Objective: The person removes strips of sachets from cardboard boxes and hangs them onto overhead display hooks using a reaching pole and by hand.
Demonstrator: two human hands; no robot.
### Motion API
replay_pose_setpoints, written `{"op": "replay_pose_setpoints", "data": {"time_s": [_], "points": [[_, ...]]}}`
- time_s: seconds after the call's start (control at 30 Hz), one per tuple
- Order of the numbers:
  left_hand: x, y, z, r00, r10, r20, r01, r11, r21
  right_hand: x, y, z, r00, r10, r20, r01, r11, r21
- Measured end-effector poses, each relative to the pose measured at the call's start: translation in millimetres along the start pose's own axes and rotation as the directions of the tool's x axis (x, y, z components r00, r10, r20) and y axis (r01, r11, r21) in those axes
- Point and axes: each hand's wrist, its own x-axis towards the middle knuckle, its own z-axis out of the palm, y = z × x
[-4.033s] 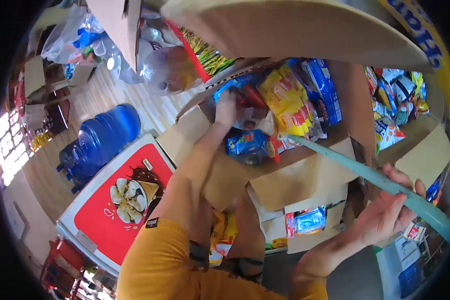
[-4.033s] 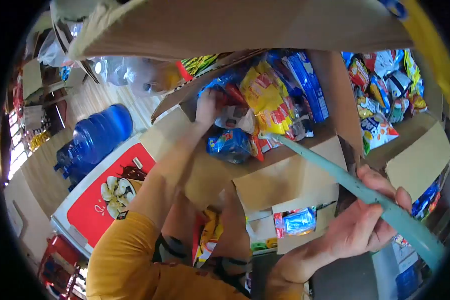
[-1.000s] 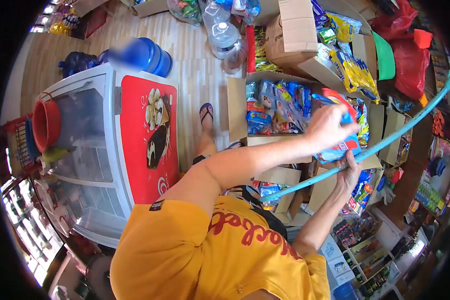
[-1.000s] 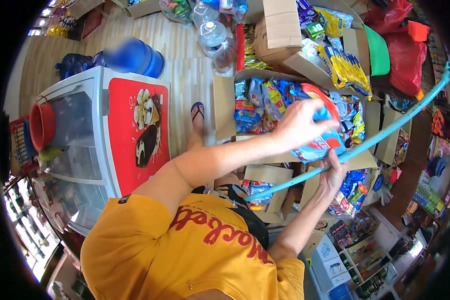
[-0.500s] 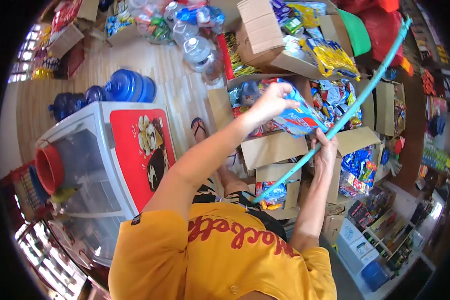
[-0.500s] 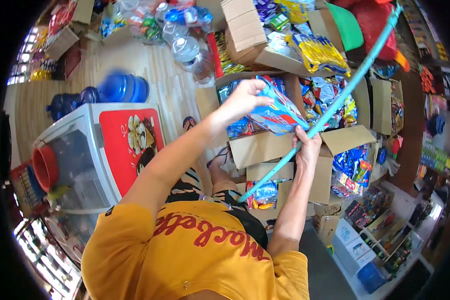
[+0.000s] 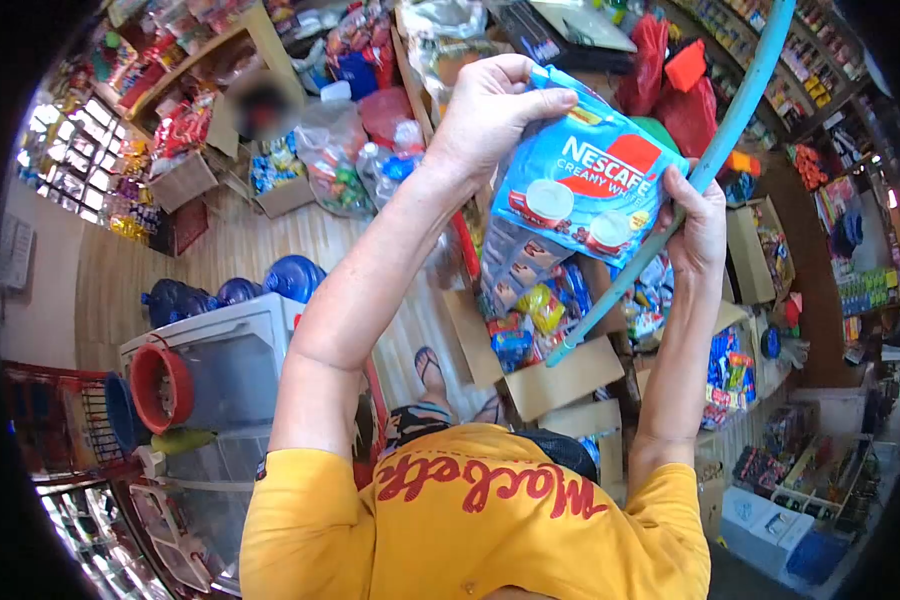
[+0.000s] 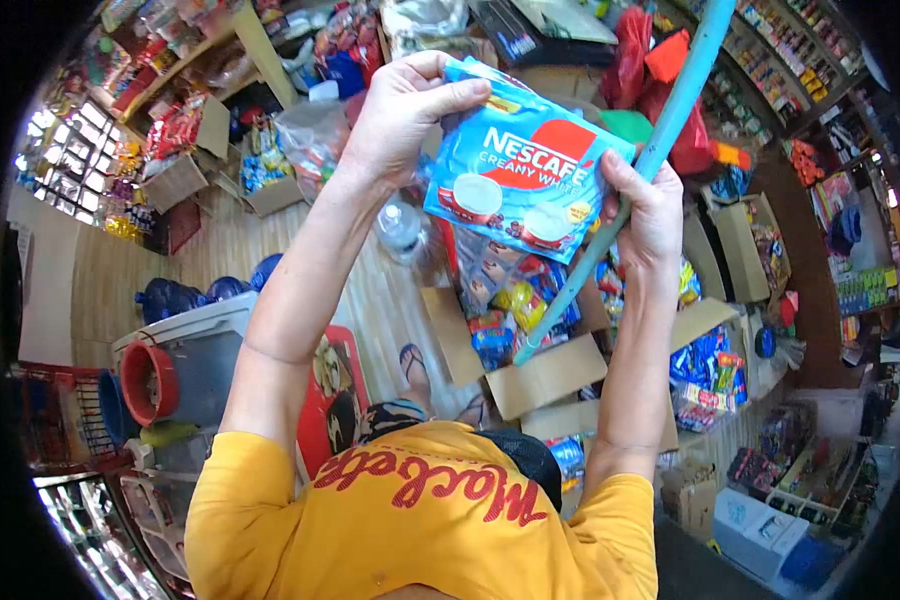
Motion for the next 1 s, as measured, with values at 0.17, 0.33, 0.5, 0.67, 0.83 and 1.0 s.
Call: {"op": "replay_pose_setpoints", "data": {"time_s": [0.17,0.33,0.5,0.67,0.83,1.0], "points": [[-2,59,-37,0.994,0.086,-0.069,-0.086,0.996,-0.003,27,-17,66,0.992,-0.096,0.087,0.097,0.995,-0.004],[-30,102,-88,0.986,0.127,-0.105,-0.133,0.989,-0.057,42,-14,133,0.967,-0.106,0.231,0.105,0.994,0.019],[-72,142,-144,0.949,0.203,-0.242,-0.204,0.979,0.022,54,2,215,0.938,-0.072,0.338,0.043,0.995,0.091],[-119,144,-221,0.841,0.271,-0.468,-0.104,0.930,0.353,63,31,290,0.900,-0.055,0.433,0.038,0.998,0.047],[-202,19,-334,0.659,-0.290,-0.694,0.300,0.947,-0.112,65,55,337,0.842,-0.018,0.540,-0.011,0.999,0.050],[-254,-110,-346,0.420,-0.889,-0.180,0.426,0.368,-0.826,69,55,359,0.783,-0.049,0.621,-0.013,0.995,0.095]]}}
